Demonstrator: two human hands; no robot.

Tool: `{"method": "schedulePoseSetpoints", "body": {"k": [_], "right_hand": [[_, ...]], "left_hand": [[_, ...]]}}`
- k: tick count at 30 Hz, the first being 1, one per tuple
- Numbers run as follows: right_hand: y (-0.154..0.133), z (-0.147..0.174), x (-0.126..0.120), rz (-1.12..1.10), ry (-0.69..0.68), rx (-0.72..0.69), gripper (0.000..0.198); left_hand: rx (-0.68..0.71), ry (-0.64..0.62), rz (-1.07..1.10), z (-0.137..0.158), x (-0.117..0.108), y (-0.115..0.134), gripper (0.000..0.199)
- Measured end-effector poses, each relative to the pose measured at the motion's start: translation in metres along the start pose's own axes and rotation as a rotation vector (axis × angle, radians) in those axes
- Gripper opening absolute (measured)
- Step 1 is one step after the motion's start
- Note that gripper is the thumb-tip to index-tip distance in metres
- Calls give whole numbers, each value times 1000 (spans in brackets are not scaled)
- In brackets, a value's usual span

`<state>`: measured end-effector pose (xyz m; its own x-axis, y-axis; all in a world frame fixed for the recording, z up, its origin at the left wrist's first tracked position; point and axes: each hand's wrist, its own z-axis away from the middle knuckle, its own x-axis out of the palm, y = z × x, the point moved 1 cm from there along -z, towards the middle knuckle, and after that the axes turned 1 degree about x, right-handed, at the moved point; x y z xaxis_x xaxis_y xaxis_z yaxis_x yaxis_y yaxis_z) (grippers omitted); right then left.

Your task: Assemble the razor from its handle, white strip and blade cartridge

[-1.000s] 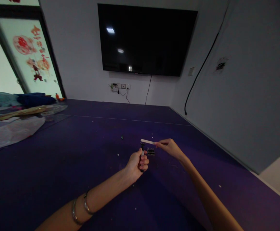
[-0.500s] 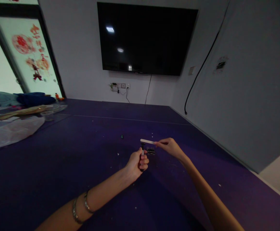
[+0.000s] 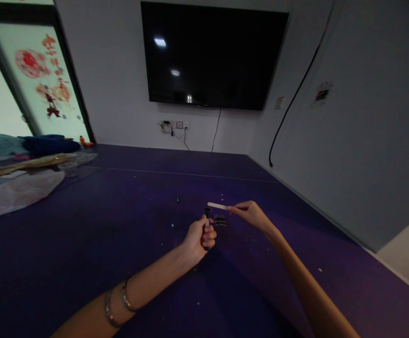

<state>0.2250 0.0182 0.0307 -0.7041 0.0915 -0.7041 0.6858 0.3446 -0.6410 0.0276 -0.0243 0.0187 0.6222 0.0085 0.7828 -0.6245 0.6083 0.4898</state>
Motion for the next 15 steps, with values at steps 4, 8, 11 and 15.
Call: {"method": "schedulePoseSetpoints", "body": {"k": [4,8,11,15], "right_hand": [[0,0,-2,-23,-44,-15,46],[0,1,-2,-16,-15,-2,46],[0,2,-2,-43,-66,-27,46],[0,3,-3,-42,-47,6,47]], "left_hand": [[8,-13,-7,1,0,0,30],[10,-24,-5,0,-1,0,29],[11,-24,-3,0,-2,0,29],[14,-26,-1,0,-1,1,28]]}}
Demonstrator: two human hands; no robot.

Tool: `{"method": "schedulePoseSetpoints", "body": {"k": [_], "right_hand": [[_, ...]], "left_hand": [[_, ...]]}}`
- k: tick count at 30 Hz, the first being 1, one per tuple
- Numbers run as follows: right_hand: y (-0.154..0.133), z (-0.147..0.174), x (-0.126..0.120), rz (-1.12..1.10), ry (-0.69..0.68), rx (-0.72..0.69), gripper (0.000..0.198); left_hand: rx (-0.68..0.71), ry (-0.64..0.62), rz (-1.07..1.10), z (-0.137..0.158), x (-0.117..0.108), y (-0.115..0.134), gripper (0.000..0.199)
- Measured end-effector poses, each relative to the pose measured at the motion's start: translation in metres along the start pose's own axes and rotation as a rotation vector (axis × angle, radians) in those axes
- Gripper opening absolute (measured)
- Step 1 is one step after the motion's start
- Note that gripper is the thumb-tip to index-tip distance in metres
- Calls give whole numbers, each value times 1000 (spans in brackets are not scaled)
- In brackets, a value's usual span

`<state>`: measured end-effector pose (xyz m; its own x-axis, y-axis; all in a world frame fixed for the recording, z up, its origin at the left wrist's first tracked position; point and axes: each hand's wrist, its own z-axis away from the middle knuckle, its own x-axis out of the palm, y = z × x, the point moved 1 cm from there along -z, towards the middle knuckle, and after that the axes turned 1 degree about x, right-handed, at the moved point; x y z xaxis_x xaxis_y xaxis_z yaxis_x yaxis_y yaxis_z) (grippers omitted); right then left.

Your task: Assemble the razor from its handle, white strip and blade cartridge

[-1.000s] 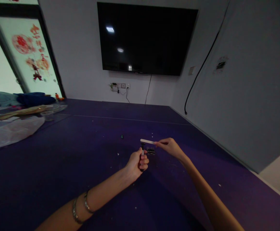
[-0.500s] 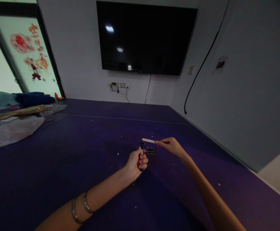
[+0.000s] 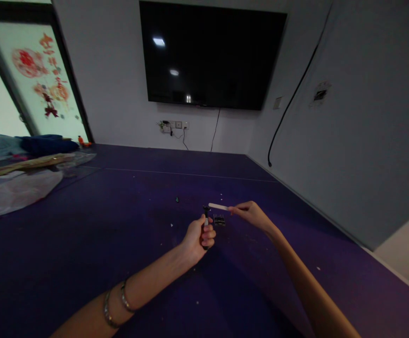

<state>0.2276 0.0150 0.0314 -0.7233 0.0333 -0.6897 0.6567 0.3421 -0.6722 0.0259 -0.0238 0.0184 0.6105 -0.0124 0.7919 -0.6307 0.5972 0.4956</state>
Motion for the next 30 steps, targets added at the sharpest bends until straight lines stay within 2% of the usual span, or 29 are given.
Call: {"method": "schedulePoseSetpoints", "body": {"k": [7,13,16,20,25,30], "right_hand": [[-2,2,-2,-28,-9,16,49],[3,1,-6,-71,126,84,49],[1,2,-8,-132,83,106,47],[-7,4,-11,-176,32,100,49],[-14,2,-9,-101,161,60,46],[-18,0,3,-64,268,-36,41]], "left_hand": [[-1,-41,-4,-1,-1,1,28],[2,-114,-48,0,0,9,27],[62,-161,-141,3,6,18,26],[219,-263,-281,7,13,34,24],[315,-363,-351,12,15,48,22],[329,-376,-366,14,17,53,22]]}}
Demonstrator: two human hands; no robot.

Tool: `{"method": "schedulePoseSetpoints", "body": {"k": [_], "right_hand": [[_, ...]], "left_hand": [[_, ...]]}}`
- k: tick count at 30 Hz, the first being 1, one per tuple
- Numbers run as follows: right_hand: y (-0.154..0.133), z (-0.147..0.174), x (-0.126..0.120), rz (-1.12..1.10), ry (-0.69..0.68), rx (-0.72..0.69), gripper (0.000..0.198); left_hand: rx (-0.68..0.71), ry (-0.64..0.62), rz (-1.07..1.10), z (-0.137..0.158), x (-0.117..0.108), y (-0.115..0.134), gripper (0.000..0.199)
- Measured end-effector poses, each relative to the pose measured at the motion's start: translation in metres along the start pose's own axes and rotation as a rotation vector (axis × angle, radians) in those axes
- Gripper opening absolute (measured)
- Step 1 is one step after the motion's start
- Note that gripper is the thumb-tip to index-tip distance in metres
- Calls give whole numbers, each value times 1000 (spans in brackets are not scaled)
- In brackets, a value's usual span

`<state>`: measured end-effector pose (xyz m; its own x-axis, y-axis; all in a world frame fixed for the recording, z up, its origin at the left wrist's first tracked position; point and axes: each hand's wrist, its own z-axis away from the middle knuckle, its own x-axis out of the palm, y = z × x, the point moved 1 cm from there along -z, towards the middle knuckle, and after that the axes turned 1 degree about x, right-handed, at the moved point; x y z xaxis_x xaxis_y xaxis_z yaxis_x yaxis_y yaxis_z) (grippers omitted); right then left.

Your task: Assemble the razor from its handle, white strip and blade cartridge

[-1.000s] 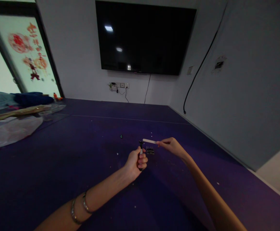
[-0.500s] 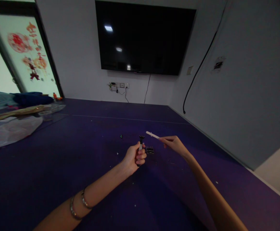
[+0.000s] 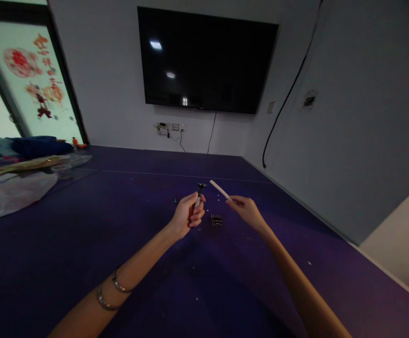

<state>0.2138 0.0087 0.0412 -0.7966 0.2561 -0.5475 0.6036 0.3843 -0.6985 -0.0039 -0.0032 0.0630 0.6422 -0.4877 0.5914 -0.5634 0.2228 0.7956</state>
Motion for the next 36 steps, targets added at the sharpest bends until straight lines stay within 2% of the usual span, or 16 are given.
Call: {"method": "schedulePoseSetpoints", "body": {"k": [5,9,12,14,19,23,29,36], "right_hand": [[-4,5,8,-49,50,-19,41],[-2,10,15,-91,99,86,47],[0,17,25,-96,55,184,48],[-1,23,33,-18,-4,214,45],[-9,38,54,449,-145,227,38],[-13,46,71,679,-252,292,36],[-12,50,91,768,-270,293,35],[-15,51,98,797,-255,283,35]], "left_hand": [[25,1,-26,-1,-1,3,21],[29,-3,-32,-1,-1,4,21],[29,-10,-38,-2,-1,4,20],[28,-17,-41,-2,-1,3,20],[21,-37,-43,-4,-4,-1,20],[17,-45,-47,-6,-6,-5,21],[-3,-50,-53,-6,-6,-9,22],[-4,-42,-55,-6,-6,-10,21]]}}
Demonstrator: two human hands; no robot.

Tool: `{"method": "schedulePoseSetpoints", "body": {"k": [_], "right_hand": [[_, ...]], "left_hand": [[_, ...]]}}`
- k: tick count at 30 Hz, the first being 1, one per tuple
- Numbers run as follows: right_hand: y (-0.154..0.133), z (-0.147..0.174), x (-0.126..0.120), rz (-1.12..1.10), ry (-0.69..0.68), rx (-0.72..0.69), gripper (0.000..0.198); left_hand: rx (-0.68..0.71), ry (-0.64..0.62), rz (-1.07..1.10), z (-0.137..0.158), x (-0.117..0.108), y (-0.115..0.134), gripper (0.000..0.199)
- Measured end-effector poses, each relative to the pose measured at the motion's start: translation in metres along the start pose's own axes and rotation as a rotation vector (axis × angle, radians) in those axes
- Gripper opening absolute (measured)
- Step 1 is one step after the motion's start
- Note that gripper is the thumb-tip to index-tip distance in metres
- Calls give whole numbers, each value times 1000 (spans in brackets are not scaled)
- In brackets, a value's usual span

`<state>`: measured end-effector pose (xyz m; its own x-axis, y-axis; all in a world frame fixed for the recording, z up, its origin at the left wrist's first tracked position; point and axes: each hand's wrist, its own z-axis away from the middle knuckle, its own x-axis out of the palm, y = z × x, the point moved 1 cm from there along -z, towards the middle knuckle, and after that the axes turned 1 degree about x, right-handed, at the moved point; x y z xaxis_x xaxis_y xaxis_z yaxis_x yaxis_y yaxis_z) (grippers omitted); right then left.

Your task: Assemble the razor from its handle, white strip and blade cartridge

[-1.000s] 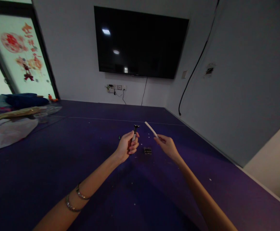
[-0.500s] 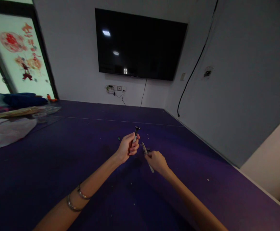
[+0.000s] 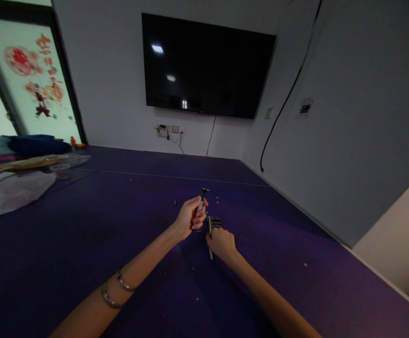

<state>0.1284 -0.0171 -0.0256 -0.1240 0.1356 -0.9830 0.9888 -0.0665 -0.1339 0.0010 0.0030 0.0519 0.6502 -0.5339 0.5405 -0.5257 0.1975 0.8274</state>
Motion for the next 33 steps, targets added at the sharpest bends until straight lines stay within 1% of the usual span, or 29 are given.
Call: {"method": "schedulePoseSetpoints", "body": {"k": [8,12,15,17,21,24,27,33], "right_hand": [[-1,2,4,23,1,-9,35],[1,2,4,8,3,-31,42],[8,-5,-2,-29,4,-22,46],[17,-15,-8,-49,3,-16,44],[40,-40,-16,-88,14,-15,30],[51,-55,-15,-125,8,-90,27],[55,-62,-10,-124,-2,-184,26],[56,-65,0,-114,0,-211,23]], "left_hand": [[-16,15,-3,-1,-3,-5,21],[-33,25,0,-2,-5,-8,21],[-49,27,12,-3,-9,-11,22],[-54,17,18,-4,-12,-13,21],[-44,-20,19,-7,-20,-17,20],[-55,-33,17,-9,-26,-21,20],[-70,-36,12,-10,-29,-23,21],[-73,-39,-3,-9,-26,-24,20]]}}
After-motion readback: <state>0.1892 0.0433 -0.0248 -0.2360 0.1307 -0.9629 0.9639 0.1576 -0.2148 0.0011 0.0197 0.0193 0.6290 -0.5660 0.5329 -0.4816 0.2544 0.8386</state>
